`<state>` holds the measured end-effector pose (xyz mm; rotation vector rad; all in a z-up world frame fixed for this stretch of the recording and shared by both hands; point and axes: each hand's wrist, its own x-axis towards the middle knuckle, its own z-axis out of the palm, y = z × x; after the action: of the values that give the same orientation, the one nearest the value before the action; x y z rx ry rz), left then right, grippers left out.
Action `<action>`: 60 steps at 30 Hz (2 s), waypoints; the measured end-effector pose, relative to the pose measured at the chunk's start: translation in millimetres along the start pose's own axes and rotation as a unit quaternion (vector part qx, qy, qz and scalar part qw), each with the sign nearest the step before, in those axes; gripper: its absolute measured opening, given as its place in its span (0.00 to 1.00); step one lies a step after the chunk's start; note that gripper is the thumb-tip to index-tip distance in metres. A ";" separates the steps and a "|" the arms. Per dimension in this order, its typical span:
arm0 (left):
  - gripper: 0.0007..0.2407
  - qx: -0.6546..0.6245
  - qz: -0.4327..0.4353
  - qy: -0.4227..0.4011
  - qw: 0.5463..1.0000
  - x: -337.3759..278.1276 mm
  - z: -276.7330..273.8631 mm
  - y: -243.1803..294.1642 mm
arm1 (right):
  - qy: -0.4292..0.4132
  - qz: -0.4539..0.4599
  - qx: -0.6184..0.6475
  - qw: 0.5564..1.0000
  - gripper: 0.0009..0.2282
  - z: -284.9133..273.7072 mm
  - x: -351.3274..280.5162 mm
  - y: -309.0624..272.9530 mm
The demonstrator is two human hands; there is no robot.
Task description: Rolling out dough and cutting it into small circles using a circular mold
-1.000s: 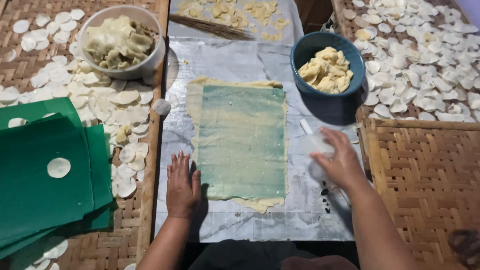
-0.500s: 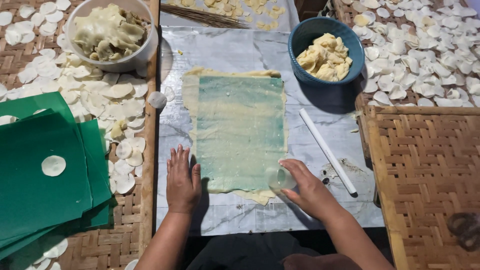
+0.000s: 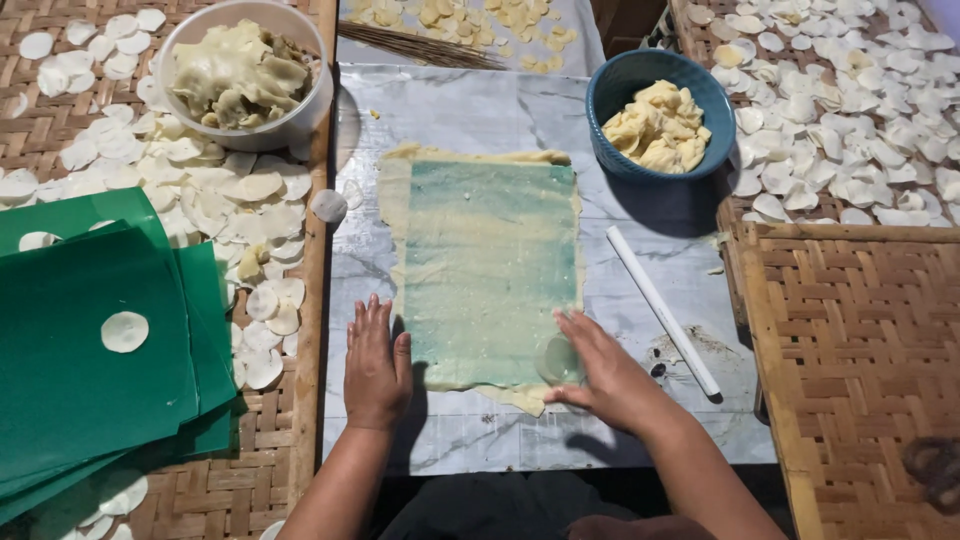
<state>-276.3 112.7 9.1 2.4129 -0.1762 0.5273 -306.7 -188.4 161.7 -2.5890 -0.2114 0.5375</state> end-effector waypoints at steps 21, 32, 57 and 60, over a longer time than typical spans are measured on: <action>0.22 0.023 -0.003 0.014 1.000 -2.7 9.9 -3.7 | 0.270 -0.001 -0.131 0.954 0.15 86.7 75.1 49.9; 0.23 0.003 -0.005 0.056 0.998 -3.4 7.0 -2.1 | 0.035 -0.003 0.044 0.998 0.28 5.4 19.5 14.0; 0.21 0.003 -0.031 0.052 0.998 -3.7 8.5 -3.5 | 0.010 0.042 -0.077 0.996 0.28 -2.7 90.6 56.8; 0.20 0.007 -0.028 0.056 0.998 -4.3 10.3 -5.6 | 0.011 0.044 -0.073 0.996 0.28 -0.3 90.5 58.5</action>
<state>-275.3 110.6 -3.2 2.3876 -0.0554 0.6372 -221.2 -217.7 103.1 -2.7556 -0.1342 0.5421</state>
